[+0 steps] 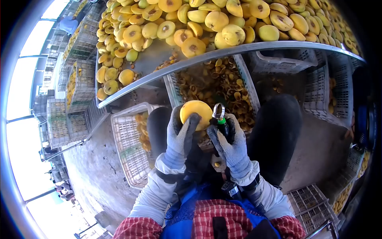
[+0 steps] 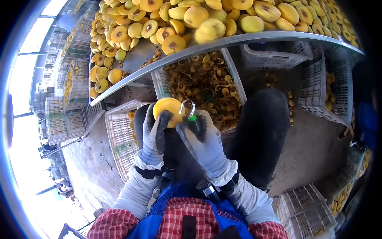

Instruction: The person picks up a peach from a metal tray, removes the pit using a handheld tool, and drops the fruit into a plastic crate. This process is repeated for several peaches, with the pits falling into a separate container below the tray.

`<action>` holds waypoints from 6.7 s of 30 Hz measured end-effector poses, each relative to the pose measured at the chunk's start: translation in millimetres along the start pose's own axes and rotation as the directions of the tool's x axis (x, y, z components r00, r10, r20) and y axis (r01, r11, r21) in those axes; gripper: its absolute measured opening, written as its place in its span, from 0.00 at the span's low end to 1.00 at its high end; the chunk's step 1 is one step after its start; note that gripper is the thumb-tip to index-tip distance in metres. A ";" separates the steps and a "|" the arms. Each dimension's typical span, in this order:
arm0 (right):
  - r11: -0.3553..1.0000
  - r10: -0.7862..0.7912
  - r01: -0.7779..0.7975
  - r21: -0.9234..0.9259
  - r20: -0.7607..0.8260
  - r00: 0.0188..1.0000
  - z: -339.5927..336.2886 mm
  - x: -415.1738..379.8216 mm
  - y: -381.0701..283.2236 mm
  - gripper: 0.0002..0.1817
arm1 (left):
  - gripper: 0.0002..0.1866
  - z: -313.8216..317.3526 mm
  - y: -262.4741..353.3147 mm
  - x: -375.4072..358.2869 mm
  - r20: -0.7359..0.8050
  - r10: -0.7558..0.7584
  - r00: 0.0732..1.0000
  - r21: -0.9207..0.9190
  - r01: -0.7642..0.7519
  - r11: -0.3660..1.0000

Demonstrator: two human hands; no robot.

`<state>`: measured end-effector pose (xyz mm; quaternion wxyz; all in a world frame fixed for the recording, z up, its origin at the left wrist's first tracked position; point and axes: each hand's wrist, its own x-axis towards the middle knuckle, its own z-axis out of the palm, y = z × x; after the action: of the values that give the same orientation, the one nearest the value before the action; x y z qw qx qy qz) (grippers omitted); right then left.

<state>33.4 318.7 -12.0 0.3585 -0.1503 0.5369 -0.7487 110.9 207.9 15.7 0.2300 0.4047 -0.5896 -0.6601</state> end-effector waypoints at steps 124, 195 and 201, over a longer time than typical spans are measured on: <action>0.714 0.418 -0.587 0.382 0.439 0.795 -15.5 29.4 -13.5 0.17 | 0.26 2.2 25.2 81.7 0.164 0.261 0.951 0.425 -0.307 0.852; 0.274 0.364 -0.891 0.363 0.818 0.446 12.1 -46.2 32.3 0.27 | 0.20 -19.2 -31.4 -39.1 0.069 -0.028 0.997 -0.444 0.056 0.894; -0.239 0.019 -0.920 0.312 0.948 0.316 22.1 -54.2 17.7 0.27 | 0.21 -32.0 -15.1 -27.2 0.250 0.219 0.943 -0.226 -0.163 0.960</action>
<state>91.3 338.3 -11.1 0.8148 0.1362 -0.2618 -0.4990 154.7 213.1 9.0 0.2499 0.2253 -0.5822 -0.7402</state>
